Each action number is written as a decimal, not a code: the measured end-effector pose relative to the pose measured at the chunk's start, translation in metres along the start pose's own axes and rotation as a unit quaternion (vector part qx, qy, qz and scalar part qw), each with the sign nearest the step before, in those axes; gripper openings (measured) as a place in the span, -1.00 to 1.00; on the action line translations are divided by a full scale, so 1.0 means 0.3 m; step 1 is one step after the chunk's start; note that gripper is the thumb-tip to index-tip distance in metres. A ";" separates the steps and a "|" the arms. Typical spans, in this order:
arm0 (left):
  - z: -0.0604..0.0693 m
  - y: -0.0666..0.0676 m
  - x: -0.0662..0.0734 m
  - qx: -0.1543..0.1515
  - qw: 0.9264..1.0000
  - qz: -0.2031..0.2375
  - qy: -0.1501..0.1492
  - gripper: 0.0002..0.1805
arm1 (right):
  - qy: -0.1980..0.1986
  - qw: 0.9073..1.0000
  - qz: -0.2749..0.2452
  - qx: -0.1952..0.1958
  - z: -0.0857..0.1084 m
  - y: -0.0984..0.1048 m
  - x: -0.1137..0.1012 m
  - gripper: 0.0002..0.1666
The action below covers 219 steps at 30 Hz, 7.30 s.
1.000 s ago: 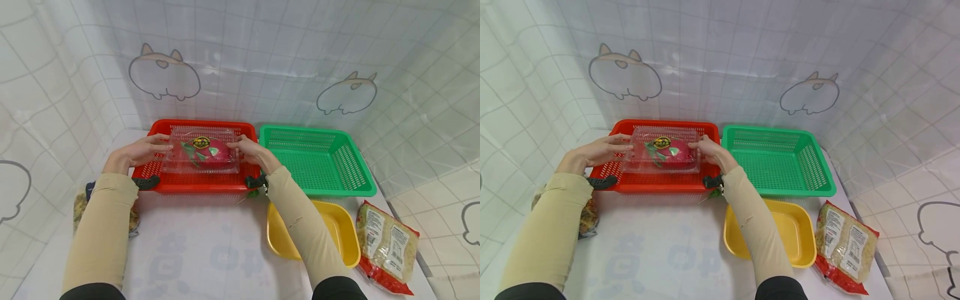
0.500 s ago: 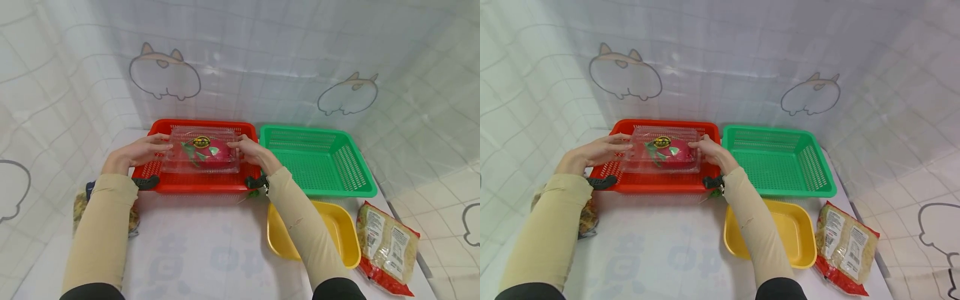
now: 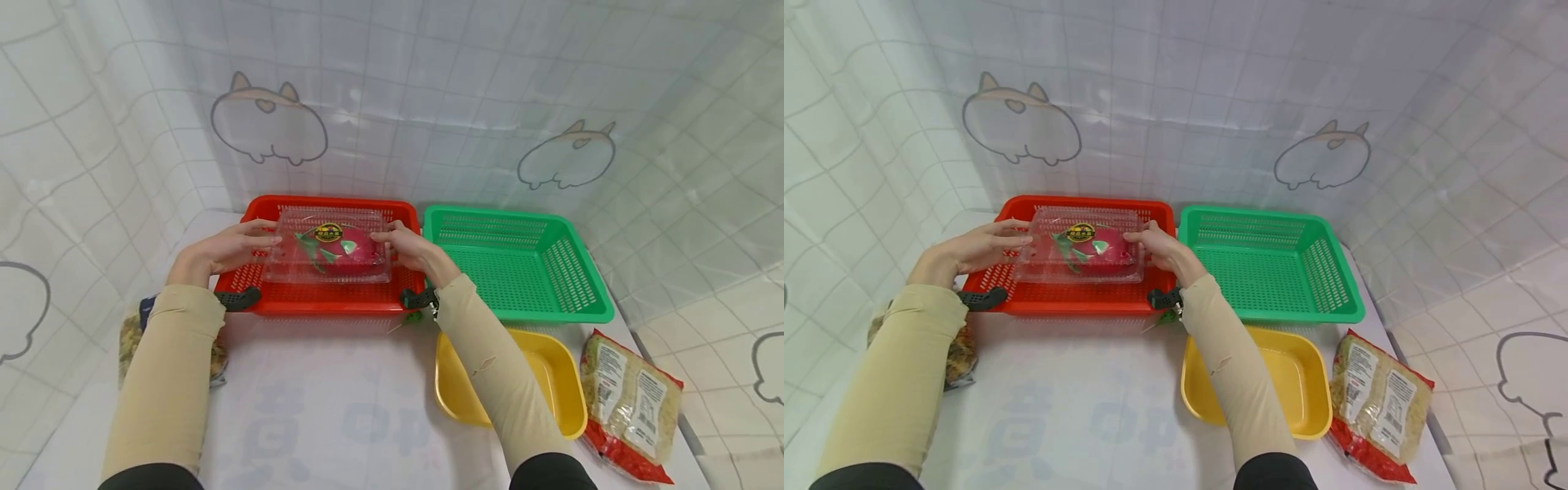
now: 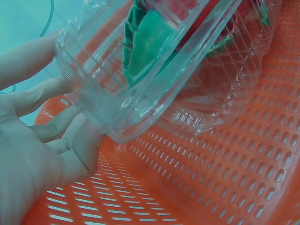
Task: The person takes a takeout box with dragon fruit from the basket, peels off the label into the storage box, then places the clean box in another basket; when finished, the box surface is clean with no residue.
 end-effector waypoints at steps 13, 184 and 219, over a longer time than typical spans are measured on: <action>0.012 -0.012 0.011 0.012 1.000 0.004 -0.005 -0.21 | 0.001 1.000 0.004 0.006 0.012 0.001 0.001 -0.31; 0.534 -0.364 -0.152 0.054 0.990 -0.131 -0.018 -0.22 | 0.167 0.898 0.377 0.152 0.553 -0.239 0.463 -0.09; 0.526 -0.364 -0.187 0.056 0.993 -0.104 0.005 -0.17 | 0.190 0.857 0.476 0.058 0.412 -0.477 0.290 -0.76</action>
Point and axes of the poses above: each hand's wrist, its own z-axis away from the middle knuckle, its own y-axis out of the back of the hand, x = y × z, the point moved 5 cm from there along -z, towards the middle knuckle, and after that the axes turned 14 degrees about -y, right-handed, at the moved point
